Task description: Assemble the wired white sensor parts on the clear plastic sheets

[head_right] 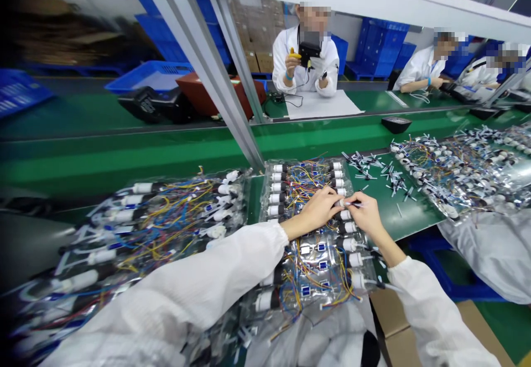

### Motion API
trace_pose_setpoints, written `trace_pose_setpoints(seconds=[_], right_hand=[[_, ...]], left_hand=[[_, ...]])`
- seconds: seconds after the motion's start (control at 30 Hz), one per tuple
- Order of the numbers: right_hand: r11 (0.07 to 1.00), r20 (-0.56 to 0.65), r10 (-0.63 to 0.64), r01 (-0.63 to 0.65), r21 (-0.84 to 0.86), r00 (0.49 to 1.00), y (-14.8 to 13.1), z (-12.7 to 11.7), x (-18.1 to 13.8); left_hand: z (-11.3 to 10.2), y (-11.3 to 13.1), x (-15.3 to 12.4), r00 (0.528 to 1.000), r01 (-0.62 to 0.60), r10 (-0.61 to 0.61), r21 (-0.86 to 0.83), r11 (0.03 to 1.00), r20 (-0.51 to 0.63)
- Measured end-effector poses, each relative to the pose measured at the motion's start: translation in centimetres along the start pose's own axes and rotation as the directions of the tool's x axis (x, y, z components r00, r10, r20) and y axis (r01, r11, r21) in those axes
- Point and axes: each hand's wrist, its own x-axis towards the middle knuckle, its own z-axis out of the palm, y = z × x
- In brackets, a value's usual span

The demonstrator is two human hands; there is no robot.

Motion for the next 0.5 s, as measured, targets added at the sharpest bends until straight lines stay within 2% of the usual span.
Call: trace_pose_setpoints(seconds=[0.3,0.5], right_hand=[[0.998,-0.052,-0.058,0.059,0.021,0.997,0.60,-0.06,-0.41],[0.999,-0.021,-0.051,0.051,-0.003,0.998,0.13,-0.08,-0.18]], left_hand=[[-0.05,0.18,-0.01,0.999,-0.046,0.046,0.030,0.998,-0.017],[0.26,-0.03,-0.02,0.999,-0.022,0.023,0.009,1.000,-0.023]])
